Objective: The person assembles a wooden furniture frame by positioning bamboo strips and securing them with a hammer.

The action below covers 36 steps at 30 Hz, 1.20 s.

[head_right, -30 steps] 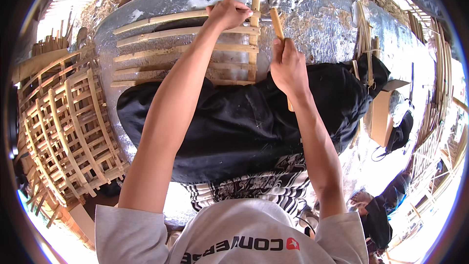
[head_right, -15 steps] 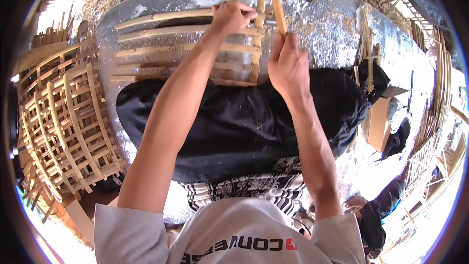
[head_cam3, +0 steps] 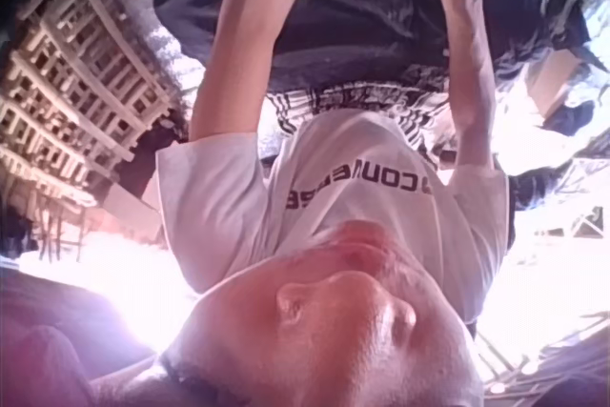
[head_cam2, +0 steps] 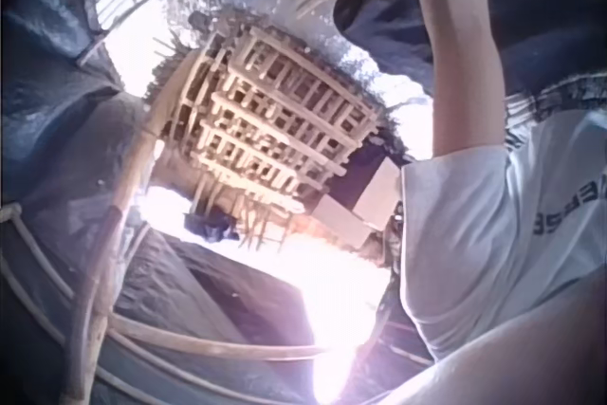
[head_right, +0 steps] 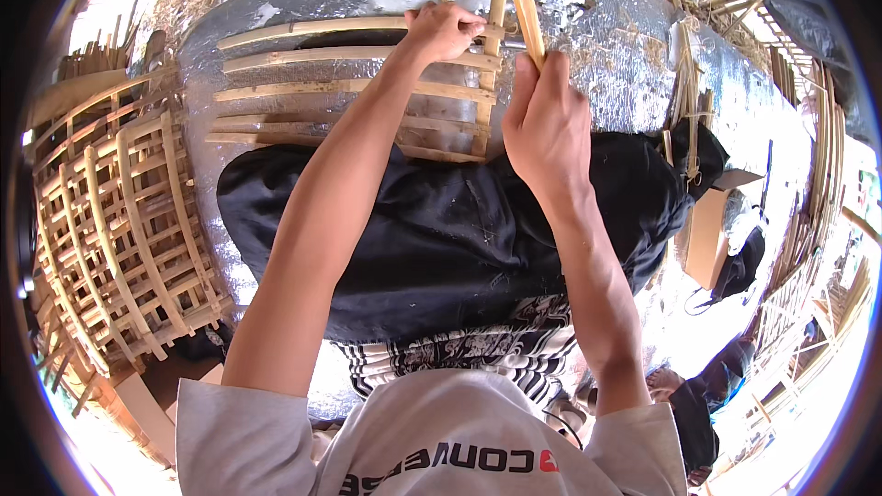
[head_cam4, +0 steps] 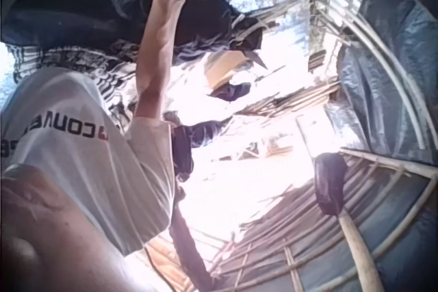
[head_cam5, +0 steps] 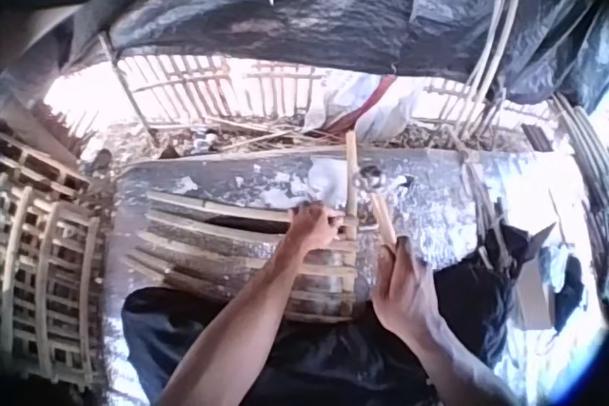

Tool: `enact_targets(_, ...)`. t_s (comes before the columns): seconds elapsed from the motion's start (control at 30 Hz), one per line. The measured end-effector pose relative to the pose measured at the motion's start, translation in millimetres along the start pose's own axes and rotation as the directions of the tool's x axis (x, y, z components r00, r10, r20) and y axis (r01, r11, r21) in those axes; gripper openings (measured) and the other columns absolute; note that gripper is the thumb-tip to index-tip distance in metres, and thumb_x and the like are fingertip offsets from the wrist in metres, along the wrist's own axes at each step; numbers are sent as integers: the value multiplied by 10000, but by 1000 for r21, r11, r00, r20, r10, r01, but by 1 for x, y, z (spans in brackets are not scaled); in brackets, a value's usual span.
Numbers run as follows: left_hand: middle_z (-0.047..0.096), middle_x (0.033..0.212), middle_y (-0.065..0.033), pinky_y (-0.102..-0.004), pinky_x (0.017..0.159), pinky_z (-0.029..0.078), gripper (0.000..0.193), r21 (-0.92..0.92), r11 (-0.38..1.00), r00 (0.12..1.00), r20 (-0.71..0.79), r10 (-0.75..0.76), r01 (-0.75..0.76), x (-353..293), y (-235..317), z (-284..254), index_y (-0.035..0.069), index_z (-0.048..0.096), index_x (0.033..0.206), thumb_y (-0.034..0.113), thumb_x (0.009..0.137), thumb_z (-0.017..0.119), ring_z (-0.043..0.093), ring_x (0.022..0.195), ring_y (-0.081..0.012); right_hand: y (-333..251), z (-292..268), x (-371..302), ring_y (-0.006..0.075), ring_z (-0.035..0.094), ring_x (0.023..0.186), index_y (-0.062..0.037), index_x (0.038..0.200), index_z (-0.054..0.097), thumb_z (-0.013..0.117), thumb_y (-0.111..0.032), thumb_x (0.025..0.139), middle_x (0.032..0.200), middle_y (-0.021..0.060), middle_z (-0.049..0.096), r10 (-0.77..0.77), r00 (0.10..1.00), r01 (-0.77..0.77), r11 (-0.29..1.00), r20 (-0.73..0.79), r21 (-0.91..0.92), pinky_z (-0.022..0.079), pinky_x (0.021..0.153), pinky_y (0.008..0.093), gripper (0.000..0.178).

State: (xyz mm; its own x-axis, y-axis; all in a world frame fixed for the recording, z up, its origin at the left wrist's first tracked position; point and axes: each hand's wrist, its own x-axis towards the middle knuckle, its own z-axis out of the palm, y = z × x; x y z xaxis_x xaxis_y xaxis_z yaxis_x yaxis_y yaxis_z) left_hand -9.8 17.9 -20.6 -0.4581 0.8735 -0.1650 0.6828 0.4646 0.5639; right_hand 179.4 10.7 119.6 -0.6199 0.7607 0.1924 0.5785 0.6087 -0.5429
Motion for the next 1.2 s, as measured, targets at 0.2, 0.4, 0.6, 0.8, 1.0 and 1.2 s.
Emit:
enact_targets(0.2,750,949,1,-428,911,360,197,-79,996,997,-54,47,-52,3,-4,6,280,767,1039,365,896,662,670,933,-224,25,10,-1,434,610,502,-4,904,495,521,-193,1010,563,239,564,38,995,-33,998,88,-55,452,425,510,218)
enact_targets(0.4,753,899,-2,-438,915,377,139,-240,969,997,-64,43,-57,-1,-5,2,243,788,901,317,877,672,688,876,-202,27,13,-3,452,638,575,-2,951,492,485,-233,1021,624,263,606,117,980,-101,989,161,-104,497,486,522,241)
enact_targets(0.6,751,847,22,-416,904,381,112,-169,985,994,-109,18,-37,-3,-7,4,260,785,881,293,869,679,689,829,-205,9,-9,11,419,621,518,-8,902,497,486,-215,1028,565,221,573,47,995,-40,995,85,-91,458,443,492,243)
enact_targets(0.8,751,844,29,-422,893,384,108,-226,966,980,-181,85,-125,-5,1,8,260,784,838,246,859,679,691,807,-197,52,23,-10,458,632,554,-2,956,487,488,-227,1018,594,252,597,89,958,-7,958,274,-287,487,486,529,233)
enact_targets(1.0,752,860,30,-402,899,372,130,-177,983,991,-132,21,-44,-8,-6,2,273,786,859,232,845,664,681,838,-192,5,-5,2,397,621,510,-7,914,487,494,-185,1026,563,214,556,19,1000,-19,1000,3,-20,418,412,459,210)
enact_targets(1.2,750,838,28,-396,883,371,140,-213,974,991,-126,46,-72,-1,-1,8,279,788,872,214,832,670,680,830,-194,38,25,-12,461,634,582,11,966,498,451,-229,1031,627,254,605,151,960,-84,959,236,-271,487,493,527,252)
